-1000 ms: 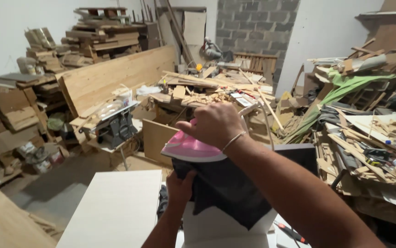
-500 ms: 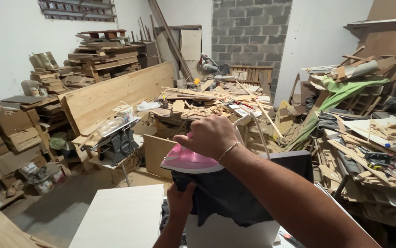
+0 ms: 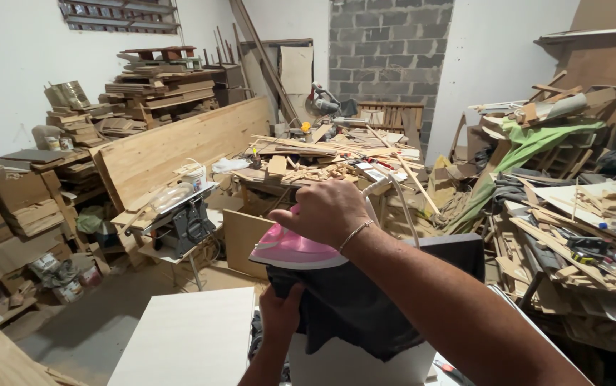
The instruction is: Ironing a piece of fabric over the edge of a wooden board to apply edge banding.
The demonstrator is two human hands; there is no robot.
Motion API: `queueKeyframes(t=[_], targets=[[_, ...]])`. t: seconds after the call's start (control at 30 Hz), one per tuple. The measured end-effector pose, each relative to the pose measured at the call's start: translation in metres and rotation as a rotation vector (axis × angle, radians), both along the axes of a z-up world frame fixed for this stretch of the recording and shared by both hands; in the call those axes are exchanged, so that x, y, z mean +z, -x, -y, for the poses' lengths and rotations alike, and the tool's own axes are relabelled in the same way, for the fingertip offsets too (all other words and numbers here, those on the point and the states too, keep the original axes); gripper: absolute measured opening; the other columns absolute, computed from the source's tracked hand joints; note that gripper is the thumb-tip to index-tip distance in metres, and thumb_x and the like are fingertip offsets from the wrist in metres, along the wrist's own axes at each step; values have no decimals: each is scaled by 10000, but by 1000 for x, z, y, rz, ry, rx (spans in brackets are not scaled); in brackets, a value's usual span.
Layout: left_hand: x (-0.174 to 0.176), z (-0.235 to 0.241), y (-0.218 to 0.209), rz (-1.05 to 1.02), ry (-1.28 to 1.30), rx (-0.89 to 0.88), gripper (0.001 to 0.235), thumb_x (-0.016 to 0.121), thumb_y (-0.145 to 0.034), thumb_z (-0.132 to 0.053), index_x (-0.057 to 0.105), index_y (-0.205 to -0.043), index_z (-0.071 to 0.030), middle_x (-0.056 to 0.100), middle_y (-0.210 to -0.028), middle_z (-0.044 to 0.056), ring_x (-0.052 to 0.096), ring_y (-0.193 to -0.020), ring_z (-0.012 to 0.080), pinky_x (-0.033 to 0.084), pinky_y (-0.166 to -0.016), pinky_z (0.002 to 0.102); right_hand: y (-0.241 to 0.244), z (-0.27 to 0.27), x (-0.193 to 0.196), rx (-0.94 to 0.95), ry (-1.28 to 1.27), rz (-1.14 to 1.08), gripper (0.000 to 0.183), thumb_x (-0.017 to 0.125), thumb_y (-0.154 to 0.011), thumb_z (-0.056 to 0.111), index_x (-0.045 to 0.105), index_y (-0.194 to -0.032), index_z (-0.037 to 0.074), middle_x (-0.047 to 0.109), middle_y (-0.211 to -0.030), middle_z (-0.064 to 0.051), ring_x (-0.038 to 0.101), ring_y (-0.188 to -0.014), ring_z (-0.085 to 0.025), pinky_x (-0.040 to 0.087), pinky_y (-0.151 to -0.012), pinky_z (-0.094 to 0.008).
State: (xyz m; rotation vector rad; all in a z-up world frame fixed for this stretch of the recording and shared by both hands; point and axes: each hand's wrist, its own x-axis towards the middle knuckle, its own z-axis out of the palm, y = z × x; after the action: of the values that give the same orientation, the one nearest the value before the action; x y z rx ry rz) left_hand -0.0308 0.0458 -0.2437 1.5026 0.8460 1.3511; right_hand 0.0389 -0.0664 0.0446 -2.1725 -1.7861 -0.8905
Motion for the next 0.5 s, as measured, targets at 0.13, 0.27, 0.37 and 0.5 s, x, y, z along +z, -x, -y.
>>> queueKeyframes(t=[0.13,0.27,0.37,0.5], targets=[[7,4,3,-28,10,1,231,778,-753,-268,701,-734,-51,683,-646,28,544,-690,115,471,-607,373,-2,-1,-2,9,-26,15,768,402,-881,860,735,-684,198,657,-582,-56,666,-554,-282,485,-479,-418],[6,3,3,-11,9,-10,232,788,-755,-270,705,-753,-53,682,-659,22,539,-706,107,471,-607,362,-2,-1,-2,15,-23,20,775,395,-894,856,710,-660,188,640,-578,-45,648,-535,-262,472,-468,-410],[9,6,5,-11,7,-7,236,784,-752,-269,693,-738,-52,675,-648,26,542,-693,113,470,-604,363,-3,-3,-4,16,-30,12,770,396,-891,856,703,-645,194,635,-571,-41,646,-533,-266,477,-466,-412],[8,5,4,-22,-10,3,241,778,-751,-274,690,-736,-50,667,-641,28,532,-688,118,466,-605,371,-3,-4,-4,8,-32,2,762,400,-878,859,705,-648,200,643,-577,-41,660,-555,-279,484,-476,-422]])
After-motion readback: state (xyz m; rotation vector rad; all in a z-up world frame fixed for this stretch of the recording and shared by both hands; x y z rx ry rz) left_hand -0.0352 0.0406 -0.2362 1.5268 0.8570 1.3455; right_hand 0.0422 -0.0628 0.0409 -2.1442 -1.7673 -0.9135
